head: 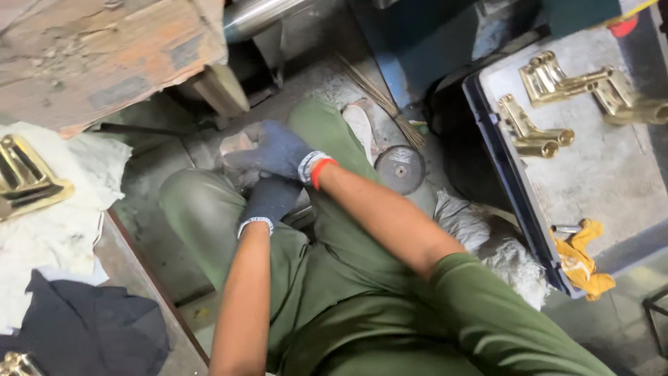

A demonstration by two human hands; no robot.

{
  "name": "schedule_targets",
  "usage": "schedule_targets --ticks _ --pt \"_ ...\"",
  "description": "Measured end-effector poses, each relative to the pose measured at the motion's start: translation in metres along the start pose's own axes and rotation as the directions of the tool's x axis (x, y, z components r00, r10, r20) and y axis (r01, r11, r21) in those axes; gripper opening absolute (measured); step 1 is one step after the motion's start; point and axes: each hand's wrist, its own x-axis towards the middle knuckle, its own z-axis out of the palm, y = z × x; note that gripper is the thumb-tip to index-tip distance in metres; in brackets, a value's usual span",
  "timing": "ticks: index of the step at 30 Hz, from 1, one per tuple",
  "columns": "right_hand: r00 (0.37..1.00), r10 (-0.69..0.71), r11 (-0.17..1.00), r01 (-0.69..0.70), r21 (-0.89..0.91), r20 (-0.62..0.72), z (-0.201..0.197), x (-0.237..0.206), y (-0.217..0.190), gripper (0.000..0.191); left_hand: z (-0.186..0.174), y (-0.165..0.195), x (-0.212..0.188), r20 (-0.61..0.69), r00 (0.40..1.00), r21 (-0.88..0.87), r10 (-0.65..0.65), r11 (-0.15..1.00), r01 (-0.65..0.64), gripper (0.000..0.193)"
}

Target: The person sits on the floor and uses a grinding machine to polish a brass faucet handle, holding it against the rotating wheel. They then wipe the polished handle with a yellow cloth and place it into a plastic crate.

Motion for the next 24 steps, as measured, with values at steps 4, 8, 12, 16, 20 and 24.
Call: schedule_targets --ticks 4,8,12,16,20,24 --pt "0.98 0.184 0.901 -0.137 0.412 -0.075 0.008 0.001 -0.016 0.04 -0.047 0.023 -0.003 0.21 0.95 -0.189 -0.232 0.944 0.272 0.038" --pt "0.945 0.071 0.941 0.042 0.335 -0.318 -0.031 -0.01 -0.022 0.038 -0.09 0.053 -0.004 0.25 0.857 -0.413 -0.45 0.751 0.515 0.045" --pt "0.785 -0.115 0.991 0.129 -0.02 -0.608 -0.114 -0.05 -0.019 0.03 -0.097 0.061 -0.017 0.179 0.898 -0.418 -0.403 0.794 0.44 0.046" --pt "0.728 -0.036 0.946 0.245 0.211 -0.685 -0.175 -0.165 0.014 0.037 -0.082 0.055 -0.026 0.389 0.826 -0.479 -0.408 0.676 0.56 0.044" --pt "0.617 0.294 0.956 -0.193 0.222 -0.73 -0.187 -0.309 0.081 0.036 -0.067 0.045 -0.019 0.295 0.886 -0.234 -0.358 0.872 0.43 0.045" --pt "0.072 0.29 0.775 -0.602 0.19 -0.954 -0.185 -0.395 0.15 0.039 -0.057 0.044 -0.013 0.278 0.953 -0.052 -0.117 0.989 0.136 0.046"
